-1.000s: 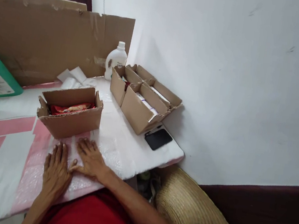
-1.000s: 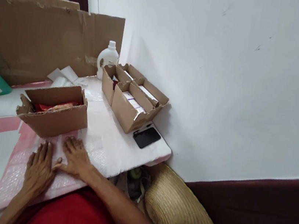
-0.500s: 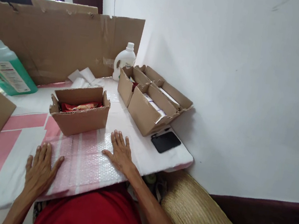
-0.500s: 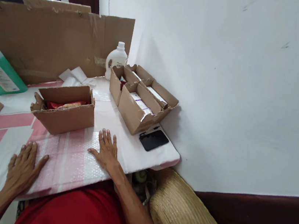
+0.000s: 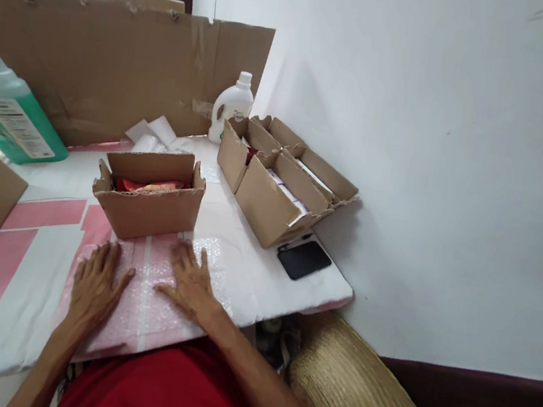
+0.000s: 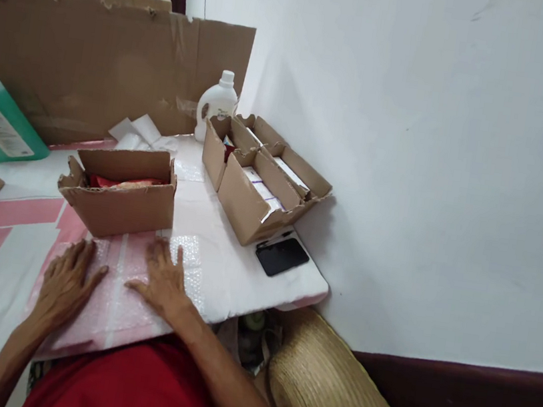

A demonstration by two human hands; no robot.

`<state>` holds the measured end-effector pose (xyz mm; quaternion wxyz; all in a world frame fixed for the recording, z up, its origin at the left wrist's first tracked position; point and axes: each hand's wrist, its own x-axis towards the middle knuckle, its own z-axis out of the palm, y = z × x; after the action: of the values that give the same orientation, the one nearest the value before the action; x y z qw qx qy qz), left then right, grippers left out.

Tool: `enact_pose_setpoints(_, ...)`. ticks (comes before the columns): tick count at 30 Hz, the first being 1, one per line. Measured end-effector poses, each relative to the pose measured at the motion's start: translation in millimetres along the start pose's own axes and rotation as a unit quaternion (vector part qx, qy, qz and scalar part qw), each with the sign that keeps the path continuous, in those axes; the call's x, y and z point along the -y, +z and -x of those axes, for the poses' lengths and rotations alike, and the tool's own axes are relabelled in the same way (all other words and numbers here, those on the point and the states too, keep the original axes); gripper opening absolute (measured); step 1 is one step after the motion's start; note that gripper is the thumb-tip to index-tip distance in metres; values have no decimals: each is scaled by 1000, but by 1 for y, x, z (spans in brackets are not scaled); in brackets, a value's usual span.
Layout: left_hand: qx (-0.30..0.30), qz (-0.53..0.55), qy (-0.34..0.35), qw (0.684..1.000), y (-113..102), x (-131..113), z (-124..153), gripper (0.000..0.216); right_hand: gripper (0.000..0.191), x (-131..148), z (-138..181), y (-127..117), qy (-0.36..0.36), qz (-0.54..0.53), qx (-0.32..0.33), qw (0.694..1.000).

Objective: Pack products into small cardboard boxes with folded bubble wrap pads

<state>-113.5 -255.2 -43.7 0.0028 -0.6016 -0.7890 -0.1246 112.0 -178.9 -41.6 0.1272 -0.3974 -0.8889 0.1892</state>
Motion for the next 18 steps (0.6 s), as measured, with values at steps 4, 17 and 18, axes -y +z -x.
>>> enact_pose_setpoints(4,-5,-10,-35,999,-8,28,11,84,80,-55,13,-12,100,32,1,994)
enact_pose_setpoints(17,-46,-28,231,972,-25,61,99,102,104,-89,98,-40,-158,74,77,982)
enact_pose_setpoints(18,-49,-34,240,969,-24,63,104,98,95,-90,102,-38,-166,82,79,980)
